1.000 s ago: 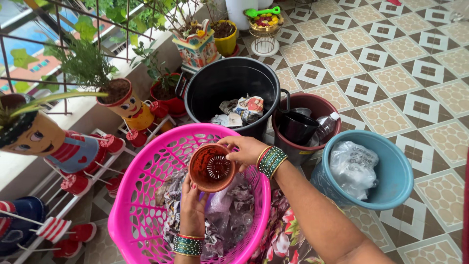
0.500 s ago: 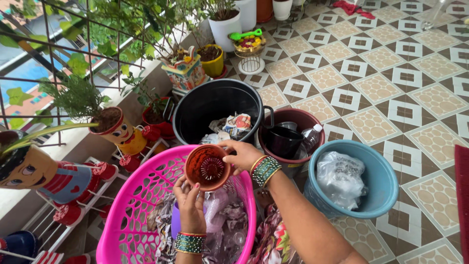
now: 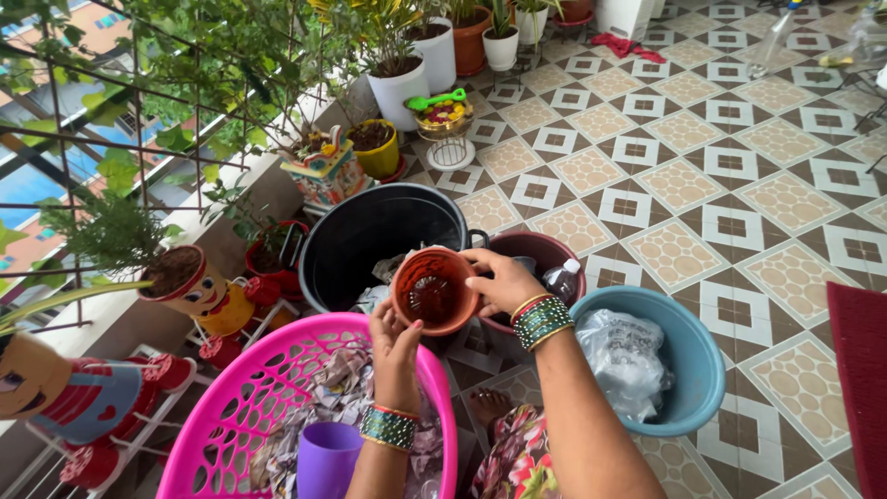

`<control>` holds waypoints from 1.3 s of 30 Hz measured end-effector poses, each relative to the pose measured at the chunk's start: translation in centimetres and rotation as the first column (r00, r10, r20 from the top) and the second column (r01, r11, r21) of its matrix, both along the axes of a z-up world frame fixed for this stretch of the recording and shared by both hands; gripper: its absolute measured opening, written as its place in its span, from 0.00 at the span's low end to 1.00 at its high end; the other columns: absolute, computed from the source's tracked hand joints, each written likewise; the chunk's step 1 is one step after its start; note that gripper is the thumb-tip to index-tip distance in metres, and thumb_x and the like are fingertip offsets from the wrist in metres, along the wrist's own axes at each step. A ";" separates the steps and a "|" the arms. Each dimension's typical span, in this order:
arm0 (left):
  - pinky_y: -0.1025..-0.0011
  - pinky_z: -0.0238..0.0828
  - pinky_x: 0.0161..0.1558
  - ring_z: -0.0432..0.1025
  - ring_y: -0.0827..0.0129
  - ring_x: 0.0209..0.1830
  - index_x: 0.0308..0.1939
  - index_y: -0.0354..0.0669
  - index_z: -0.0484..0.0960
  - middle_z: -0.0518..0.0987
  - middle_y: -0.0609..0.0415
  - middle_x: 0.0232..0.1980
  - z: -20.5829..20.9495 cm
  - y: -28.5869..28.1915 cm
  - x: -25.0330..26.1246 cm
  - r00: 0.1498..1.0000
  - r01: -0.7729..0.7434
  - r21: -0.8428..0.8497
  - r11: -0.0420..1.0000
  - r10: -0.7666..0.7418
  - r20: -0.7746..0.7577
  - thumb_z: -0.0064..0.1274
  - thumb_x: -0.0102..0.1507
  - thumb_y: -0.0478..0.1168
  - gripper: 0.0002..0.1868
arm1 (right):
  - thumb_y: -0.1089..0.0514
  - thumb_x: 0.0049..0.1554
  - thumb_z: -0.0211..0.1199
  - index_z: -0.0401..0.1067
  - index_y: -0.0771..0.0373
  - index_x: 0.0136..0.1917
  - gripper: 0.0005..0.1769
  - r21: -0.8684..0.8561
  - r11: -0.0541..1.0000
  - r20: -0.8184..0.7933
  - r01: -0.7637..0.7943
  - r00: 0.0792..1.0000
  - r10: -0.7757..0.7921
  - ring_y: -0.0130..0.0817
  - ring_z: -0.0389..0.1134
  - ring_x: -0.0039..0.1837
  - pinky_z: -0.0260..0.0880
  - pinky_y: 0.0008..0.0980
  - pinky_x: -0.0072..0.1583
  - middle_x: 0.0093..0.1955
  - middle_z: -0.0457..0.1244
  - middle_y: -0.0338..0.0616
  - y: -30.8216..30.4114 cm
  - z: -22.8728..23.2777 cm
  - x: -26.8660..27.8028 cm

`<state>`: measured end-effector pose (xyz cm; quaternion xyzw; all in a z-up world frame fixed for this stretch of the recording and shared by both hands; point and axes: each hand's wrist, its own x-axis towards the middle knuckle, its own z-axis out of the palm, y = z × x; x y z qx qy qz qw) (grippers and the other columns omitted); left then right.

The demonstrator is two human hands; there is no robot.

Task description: The person sorts various items from a pink basket into nearby buckets. They handle a small terracotta pot, a purple plastic cup, crumpled paper, a plastic bottle, and a white cup, placing each into a black or maroon bucket.

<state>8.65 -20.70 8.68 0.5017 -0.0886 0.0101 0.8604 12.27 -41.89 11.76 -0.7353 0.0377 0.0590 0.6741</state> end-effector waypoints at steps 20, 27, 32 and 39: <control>0.69 0.75 0.56 0.75 0.63 0.59 0.73 0.36 0.66 0.66 0.50 0.60 -11.3 -14.7 12.0 0.985 0.166 0.251 0.954 -0.152 -0.077 0.58 0.56 0.27 0.40 | 0.73 0.50 0.59 0.62 0.50 0.71 0.38 -0.310 0.806 0.048 0.504 0.855 -0.516 0.40 0.76 0.47 0.81 0.36 0.41 0.61 0.69 0.46 -11.8 -7.9 4.5; 0.69 0.77 0.55 0.76 0.60 0.58 0.73 0.33 0.65 0.67 0.47 0.61 -15.6 -17.0 15.1 0.984 0.178 0.376 0.910 -0.176 -0.040 0.60 0.54 0.28 0.41 | 0.70 0.51 0.61 0.64 0.51 0.67 0.32 -0.363 0.784 -0.018 0.504 0.837 -0.547 0.39 0.77 0.48 0.81 0.35 0.42 0.61 0.70 0.45 -13.5 -11.3 6.2; 0.68 0.77 0.55 0.75 0.60 0.59 0.72 0.34 0.66 0.67 0.48 0.61 -16.7 -17.8 15.8 0.983 0.183 0.412 0.893 -0.164 -0.080 0.61 0.54 0.28 0.42 | 0.69 0.51 0.63 0.63 0.54 0.68 0.32 -0.334 0.798 -0.045 0.501 0.838 -0.544 0.40 0.77 0.49 0.81 0.35 0.43 0.63 0.69 0.44 -14.8 -13.8 7.0; 0.69 0.75 0.56 0.77 0.58 0.52 0.73 0.37 0.67 0.68 0.46 0.59 -18.6 -18.7 16.5 0.993 0.112 0.668 0.735 -0.062 -0.098 0.62 0.51 0.35 0.44 | 0.67 0.52 0.64 0.60 0.60 0.70 0.34 -0.287 0.842 -0.115 0.458 0.856 -0.505 0.40 0.75 0.55 0.81 0.36 0.46 0.70 0.64 0.47 -16.4 -18.5 7.9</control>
